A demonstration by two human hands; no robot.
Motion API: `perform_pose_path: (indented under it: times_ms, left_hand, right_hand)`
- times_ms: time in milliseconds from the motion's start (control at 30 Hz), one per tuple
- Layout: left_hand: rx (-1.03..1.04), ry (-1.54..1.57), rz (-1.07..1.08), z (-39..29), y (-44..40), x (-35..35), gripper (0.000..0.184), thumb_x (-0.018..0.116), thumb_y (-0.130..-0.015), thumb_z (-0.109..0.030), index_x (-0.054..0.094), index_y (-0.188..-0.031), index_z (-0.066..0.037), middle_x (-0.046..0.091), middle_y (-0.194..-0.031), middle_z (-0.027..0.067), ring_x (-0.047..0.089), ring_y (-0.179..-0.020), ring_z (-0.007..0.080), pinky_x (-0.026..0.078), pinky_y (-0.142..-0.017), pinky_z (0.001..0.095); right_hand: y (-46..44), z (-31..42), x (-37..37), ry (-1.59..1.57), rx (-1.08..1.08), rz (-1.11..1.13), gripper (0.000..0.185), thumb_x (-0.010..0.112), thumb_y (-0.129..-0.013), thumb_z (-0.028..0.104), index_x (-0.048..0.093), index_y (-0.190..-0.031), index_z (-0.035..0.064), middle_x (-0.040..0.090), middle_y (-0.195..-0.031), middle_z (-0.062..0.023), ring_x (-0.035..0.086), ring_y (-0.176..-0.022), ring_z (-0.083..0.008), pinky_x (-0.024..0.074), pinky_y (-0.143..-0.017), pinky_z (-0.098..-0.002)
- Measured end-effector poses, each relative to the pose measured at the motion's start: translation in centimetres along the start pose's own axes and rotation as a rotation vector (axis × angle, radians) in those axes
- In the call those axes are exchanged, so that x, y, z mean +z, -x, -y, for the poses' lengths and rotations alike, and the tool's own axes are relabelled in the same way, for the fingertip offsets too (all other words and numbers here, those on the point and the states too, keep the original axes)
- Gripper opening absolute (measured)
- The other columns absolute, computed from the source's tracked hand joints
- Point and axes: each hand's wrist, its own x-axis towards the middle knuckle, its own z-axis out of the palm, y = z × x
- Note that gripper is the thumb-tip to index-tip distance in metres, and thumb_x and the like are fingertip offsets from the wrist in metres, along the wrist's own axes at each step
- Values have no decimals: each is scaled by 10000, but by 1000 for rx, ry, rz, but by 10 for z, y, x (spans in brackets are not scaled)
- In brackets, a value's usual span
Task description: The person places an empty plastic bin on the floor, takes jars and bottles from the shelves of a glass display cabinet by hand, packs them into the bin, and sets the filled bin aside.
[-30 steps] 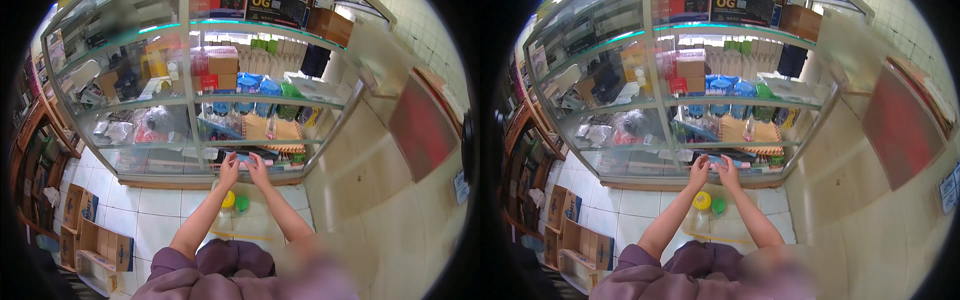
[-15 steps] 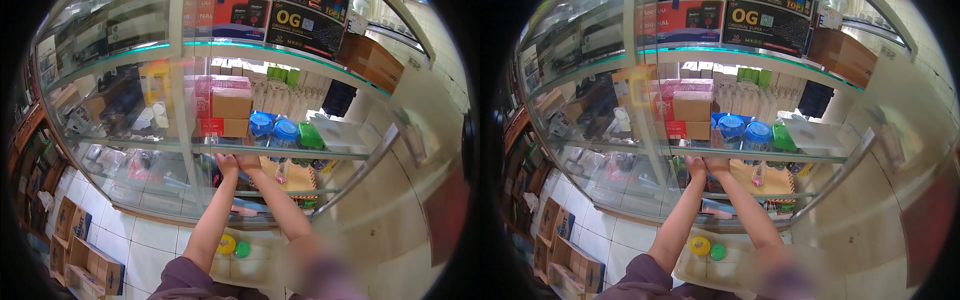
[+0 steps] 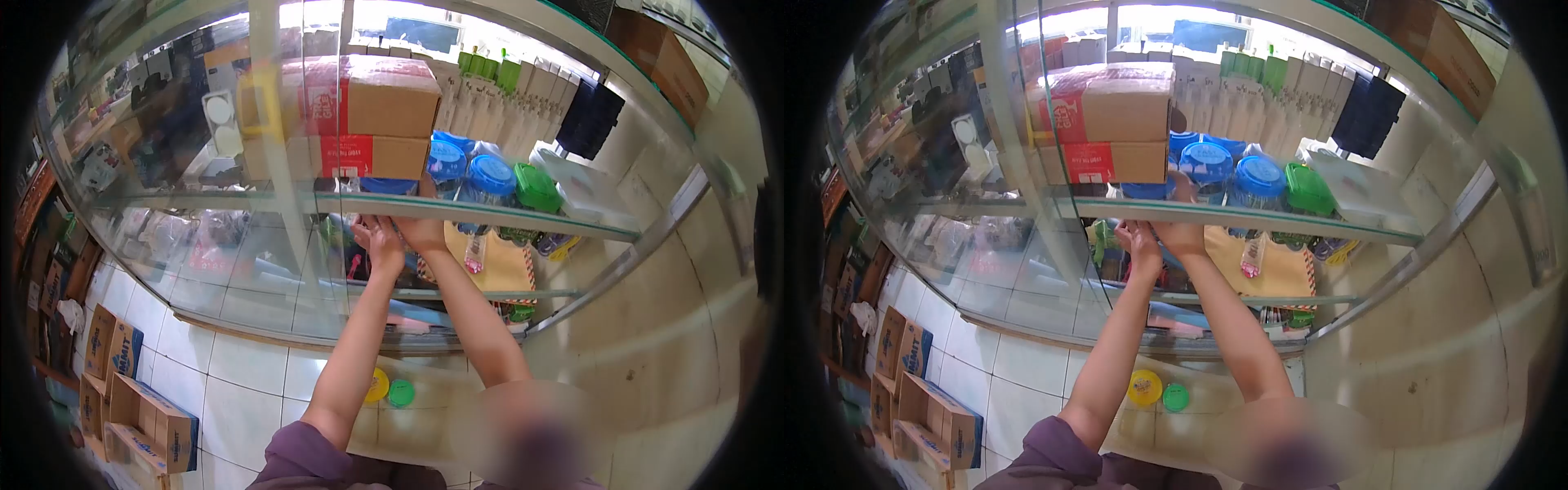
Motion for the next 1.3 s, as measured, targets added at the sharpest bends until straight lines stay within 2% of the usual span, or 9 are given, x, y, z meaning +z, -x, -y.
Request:
perform_pose_path:
  times_ms: [100, 233, 433, 533, 700, 733, 967, 1100, 1300]
  left_hand:
    - [-152, -12, 112, -31, 29, -18, 724, 191, -955, -560, 135, -1445, -31, 234, -1320, 233, 275, -1225, 406, 150, -1043, 484]
    - [-183, 74, 177, -62, 77, -37, 727, 212, -964, -540, 126, -1442, 1, 228, -1325, 255, 254, -1233, 421, 139, -1054, 486]
    - [-147, 234, 370, -96, 151, -95, 772, 278, -956, -547, 153, -1414, 62, 207, -1363, 305, 270, -1259, 432, 222, -1064, 428]
    - [-272, 335, 466, -102, 182, -132, 827, 318, -928, -599, 233, -1369, 95, 279, -1337, 316, 313, -1251, 414, 241, -1060, 412]
    - [-450, 456, 506, -103, 249, -204, 751, 385, -882, -659, 429, -1127, 51, 490, -1087, 188, 522, -961, 251, 442, -798, 326]
    - [-570, 457, 604, -105, 256, -221, 907, 423, -760, -788, 338, -1282, -51, 410, -1250, 127, 488, -1053, 264, 457, -820, 392]
    - [-786, 406, 893, -90, 284, -256, 947, 450, -756, -770, 299, -1388, -80, 341, -1373, 191, 586, -1004, 318, 534, -739, 401]
    - [-924, 389, 972, -67, 308, -234, 718, 677, -808, -451, 364, -1296, -28, 507, -1209, 164, 647, -862, 280, 568, -746, 349]
    - [-1169, 465, 1070, 36, 356, -164, 415, 660, -858, -169, 462, -1175, 13, 617, -993, 130, 654, -812, 249, 589, -663, 336]
  right_hand:
    - [24, 0, -9, -110, 91, -89, 765, 789, -692, 300, 410, -1304, 41, 536, -1196, -151, 634, -835, -211, 508, -690, -322]
    - [68, 19, -50, -84, 253, -50, 901, 822, -654, 320, 334, -1363, 52, 492, -1249, -171, 581, -503, -115, 473, -466, -272]
    - [154, 62, -96, 72, 113, -225, 977, 842, -632, 268, 272, -1381, 4, 408, -1307, -188, 640, -772, -184, 512, -597, -250]
    - [207, 113, -111, 163, 115, -199, 924, 870, -556, 340, 427, -1293, 4, 464, -1206, -177, 469, -1150, -321, 444, -910, -395]
    - [289, 170, -118, 302, 182, -144, 1002, 878, -492, 419, 393, -1291, 55, 444, -1234, -169, 495, -1132, -340, 435, -930, -412]
    - [300, 177, -119, 301, 165, -93, 1014, 879, -493, 416, 377, -1292, 44, 445, -1245, -178, 492, -1138, -344, 432, -932, -415]
    - [366, 189, -127, 190, 276, 35, 1032, 887, -481, 363, 334, -1286, 30, 473, -1232, -206, 487, -1136, -364, 416, -942, -425]
    - [407, 144, -117, 300, 362, 26, 1009, 880, -491, 315, 328, -1299, 71, 479, -1219, -203, 483, -1135, -368, 416, -937, -434]
    - [465, 75, -101, 344, 630, 55, 1022, 861, -521, 250, 253, -1326, 87, 465, -1218, -226, 536, -1058, -409, 469, -853, -455]
